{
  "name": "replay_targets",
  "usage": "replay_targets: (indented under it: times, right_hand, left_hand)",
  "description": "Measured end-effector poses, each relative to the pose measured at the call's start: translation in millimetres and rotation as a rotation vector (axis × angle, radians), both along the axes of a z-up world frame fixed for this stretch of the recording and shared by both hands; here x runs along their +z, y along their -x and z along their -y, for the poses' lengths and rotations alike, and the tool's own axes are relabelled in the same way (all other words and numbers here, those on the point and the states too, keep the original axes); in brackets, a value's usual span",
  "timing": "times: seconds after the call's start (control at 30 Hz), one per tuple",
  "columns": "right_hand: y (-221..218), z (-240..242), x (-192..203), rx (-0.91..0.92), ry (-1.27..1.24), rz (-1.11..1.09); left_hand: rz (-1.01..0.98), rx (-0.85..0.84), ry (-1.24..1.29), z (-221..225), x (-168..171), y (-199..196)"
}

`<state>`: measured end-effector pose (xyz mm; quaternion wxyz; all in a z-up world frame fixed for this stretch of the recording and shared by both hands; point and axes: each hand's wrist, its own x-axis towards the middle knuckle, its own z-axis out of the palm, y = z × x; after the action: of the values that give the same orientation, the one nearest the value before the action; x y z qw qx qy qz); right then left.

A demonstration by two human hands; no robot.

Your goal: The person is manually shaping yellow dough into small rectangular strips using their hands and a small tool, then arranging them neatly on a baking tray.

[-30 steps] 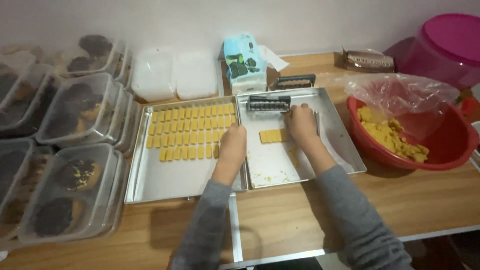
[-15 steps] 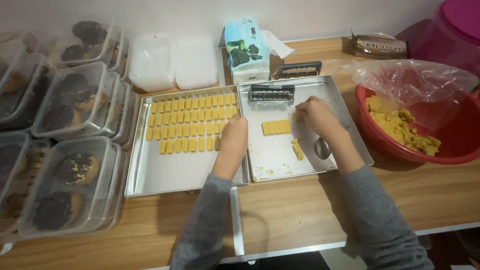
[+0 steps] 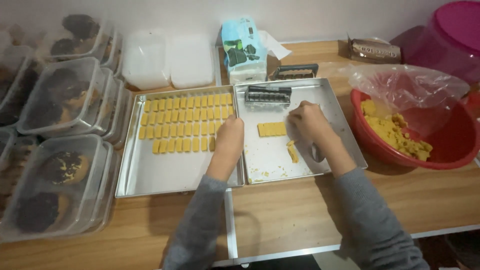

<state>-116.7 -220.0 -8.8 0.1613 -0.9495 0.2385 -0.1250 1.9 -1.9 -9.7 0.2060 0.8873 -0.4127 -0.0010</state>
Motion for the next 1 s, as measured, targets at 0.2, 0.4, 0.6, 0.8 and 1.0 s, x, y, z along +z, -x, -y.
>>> replay_targets:
  times: [0.2, 0.4, 0.6, 0.8, 1.0]
  right_hand:
    - [16.4, 8.0, 22.5, 0.035, -0.138, 0.137]
    - [47.5, -14.4, 36.4, 0.355, 0.023, -0.033]
    - [69.0, -23.9, 23.6, 0.570, 0.111, -0.185]
    - [65.3, -6.9, -11.8, 0.497, 0.213, -0.175]
    - [75.2, -22.2, 7.8, 0.427, 0.073, -0.243]
  left_hand:
    - [-0.107, 0.003, -0.037, 0.4, 17.0, 8.6]
    - [-0.092, -0.004, -0.028, -2.6, 27.0, 16.6]
    - [-0.079, -0.010, 0.023, 3.9, 10.0, 12.3]
    - [-0.037, -0.035, 0.065, 2.3, 6.0, 13.9]
    - [0.017, -0.029, 0.061, 8.5, -5.3, 7.1]
